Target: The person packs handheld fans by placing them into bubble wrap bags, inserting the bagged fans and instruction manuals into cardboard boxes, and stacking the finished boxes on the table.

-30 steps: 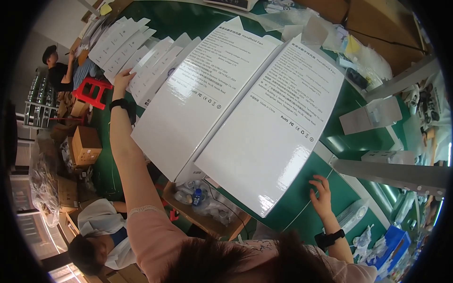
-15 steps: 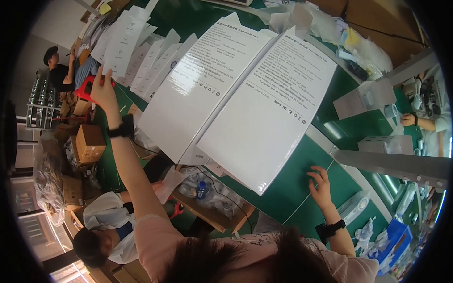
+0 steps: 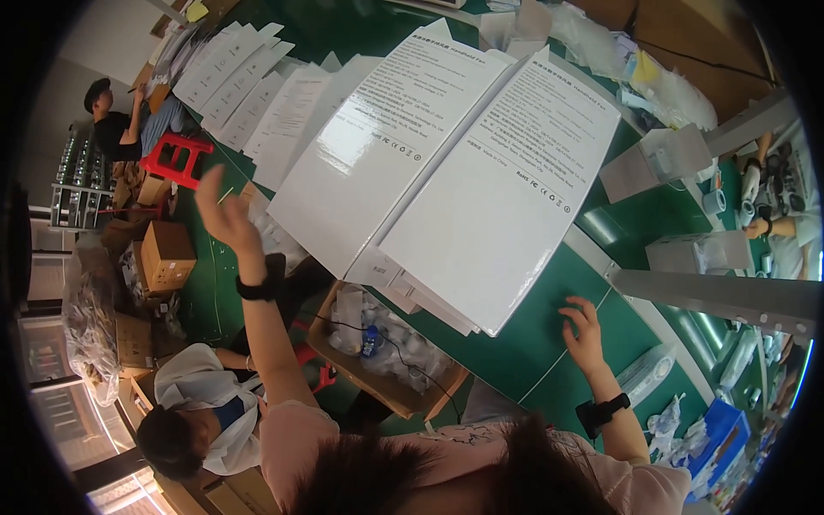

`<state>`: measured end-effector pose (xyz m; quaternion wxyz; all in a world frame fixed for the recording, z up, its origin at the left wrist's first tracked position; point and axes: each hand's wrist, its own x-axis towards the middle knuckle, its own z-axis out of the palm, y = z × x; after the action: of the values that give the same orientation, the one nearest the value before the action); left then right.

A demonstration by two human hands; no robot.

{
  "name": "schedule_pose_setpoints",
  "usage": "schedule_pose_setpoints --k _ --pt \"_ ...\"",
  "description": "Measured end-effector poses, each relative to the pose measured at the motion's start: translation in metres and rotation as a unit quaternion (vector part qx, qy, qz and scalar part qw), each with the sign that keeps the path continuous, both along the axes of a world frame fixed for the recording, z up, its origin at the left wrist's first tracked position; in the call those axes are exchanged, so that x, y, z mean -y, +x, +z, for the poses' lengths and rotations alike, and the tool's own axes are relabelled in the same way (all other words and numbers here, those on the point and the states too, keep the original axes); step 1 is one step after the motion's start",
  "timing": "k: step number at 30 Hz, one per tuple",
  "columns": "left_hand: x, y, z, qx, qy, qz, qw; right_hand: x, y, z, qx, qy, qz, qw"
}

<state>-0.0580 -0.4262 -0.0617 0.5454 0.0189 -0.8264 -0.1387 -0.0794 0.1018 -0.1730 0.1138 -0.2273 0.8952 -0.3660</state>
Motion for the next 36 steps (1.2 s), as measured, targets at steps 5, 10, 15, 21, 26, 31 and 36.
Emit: schedule_pose_setpoints --k 5,10,15,21,26,31,36 --pt "0.144 -0.021 -0.044 -0.072 0.503 -0.033 0.861 0.007 -0.011 -0.003 0.059 -0.044 0.000 0.997" --pt "0.156 -0.063 -0.090 0.088 0.722 -0.138 0.673 0.012 -0.028 -0.040 0.234 -0.233 -0.126 0.935" --pt "0.178 -0.059 -0.098 0.156 0.734 -0.185 0.634 0.089 -0.032 0.006 0.421 -0.436 -0.126 0.785" --pt "0.137 -0.063 -0.095 0.157 0.722 -0.203 0.643 0.100 -0.023 -0.001 0.429 -0.444 -0.158 0.771" --pt "0.118 -0.037 -0.109 0.185 0.737 -0.206 0.616 0.063 -0.017 -0.004 0.453 -0.444 -0.168 0.754" --pt "0.056 -0.017 -0.104 0.205 0.747 -0.201 0.599 0.014 -0.008 0.013 0.440 -0.432 -0.183 0.766" --pt "0.006 0.009 -0.103 0.210 0.746 -0.205 0.598 -0.028 0.005 0.026 0.430 -0.414 -0.166 0.785"
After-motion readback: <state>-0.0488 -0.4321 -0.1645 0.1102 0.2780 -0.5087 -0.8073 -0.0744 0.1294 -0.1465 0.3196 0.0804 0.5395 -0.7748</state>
